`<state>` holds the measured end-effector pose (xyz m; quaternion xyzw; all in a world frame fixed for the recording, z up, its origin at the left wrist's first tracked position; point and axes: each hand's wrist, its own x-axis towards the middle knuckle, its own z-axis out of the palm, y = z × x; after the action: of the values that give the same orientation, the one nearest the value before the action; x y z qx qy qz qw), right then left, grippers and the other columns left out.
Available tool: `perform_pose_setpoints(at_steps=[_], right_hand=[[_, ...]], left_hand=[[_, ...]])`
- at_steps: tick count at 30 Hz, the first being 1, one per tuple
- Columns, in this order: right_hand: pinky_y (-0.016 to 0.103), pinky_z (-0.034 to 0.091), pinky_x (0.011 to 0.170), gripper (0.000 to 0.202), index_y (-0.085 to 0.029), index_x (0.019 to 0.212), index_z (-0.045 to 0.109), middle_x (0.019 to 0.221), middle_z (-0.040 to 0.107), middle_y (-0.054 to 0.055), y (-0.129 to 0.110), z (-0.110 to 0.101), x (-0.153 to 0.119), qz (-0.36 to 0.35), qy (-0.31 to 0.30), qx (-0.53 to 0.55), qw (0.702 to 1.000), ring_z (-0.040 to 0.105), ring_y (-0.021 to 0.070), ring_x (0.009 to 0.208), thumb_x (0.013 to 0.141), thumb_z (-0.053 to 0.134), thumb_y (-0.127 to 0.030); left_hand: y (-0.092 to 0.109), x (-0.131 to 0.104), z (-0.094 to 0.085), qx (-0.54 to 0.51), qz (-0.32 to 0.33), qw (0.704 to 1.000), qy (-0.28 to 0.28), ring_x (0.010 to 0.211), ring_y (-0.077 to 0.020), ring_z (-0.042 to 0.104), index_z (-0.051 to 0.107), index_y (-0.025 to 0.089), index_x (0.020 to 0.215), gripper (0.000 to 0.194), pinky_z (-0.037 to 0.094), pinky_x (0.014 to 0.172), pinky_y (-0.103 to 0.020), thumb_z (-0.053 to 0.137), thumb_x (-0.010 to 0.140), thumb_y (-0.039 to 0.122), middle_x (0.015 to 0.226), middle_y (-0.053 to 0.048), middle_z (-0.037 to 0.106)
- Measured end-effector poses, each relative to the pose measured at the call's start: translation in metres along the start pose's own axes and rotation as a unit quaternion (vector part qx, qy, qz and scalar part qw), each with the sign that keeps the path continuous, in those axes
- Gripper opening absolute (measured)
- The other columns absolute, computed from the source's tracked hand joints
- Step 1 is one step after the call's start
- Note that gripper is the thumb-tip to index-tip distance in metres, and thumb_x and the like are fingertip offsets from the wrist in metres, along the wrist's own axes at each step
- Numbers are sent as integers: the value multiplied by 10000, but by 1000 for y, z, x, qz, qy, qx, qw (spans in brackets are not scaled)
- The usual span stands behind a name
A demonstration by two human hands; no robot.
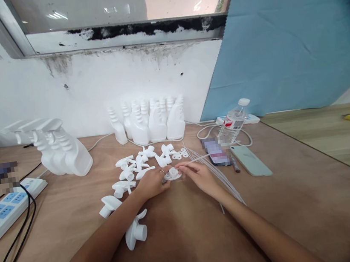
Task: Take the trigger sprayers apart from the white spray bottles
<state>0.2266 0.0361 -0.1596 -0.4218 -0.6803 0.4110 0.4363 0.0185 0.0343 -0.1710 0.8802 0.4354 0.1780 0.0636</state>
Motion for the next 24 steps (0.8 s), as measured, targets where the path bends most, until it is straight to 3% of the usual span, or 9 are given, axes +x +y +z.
perform_pose_setpoints(at_steps=[14,19,24], right_hand=[[293,444,786,218,-219,915,617,881,645,37,0,5,-1,-119,-23,-142,982,595,179,841,937,446,-353],[263,408,705,216,-201,765,526,760,528,13,-1,9,-2,-162,-30,-180,970,522,153,742,941,439,-291],[260,394,657,234,-201,756,521,708,524,4,4,15,-2,-138,-15,-181,974,501,151,686,940,418,-302]], left_hand=[[-1,0,2,-24,23,999,-5,978,-215,624,432,227,1339,527,476,853,-322,522,820,253,1146,-67,645],[2,0,-2,-41,52,997,-24,1007,-209,616,452,219,1326,495,473,880,-318,513,837,273,1140,-72,644],[4,0,-2,-42,43,998,-21,1004,-211,620,473,218,1298,475,480,868,-315,519,829,270,1122,-70,650]])
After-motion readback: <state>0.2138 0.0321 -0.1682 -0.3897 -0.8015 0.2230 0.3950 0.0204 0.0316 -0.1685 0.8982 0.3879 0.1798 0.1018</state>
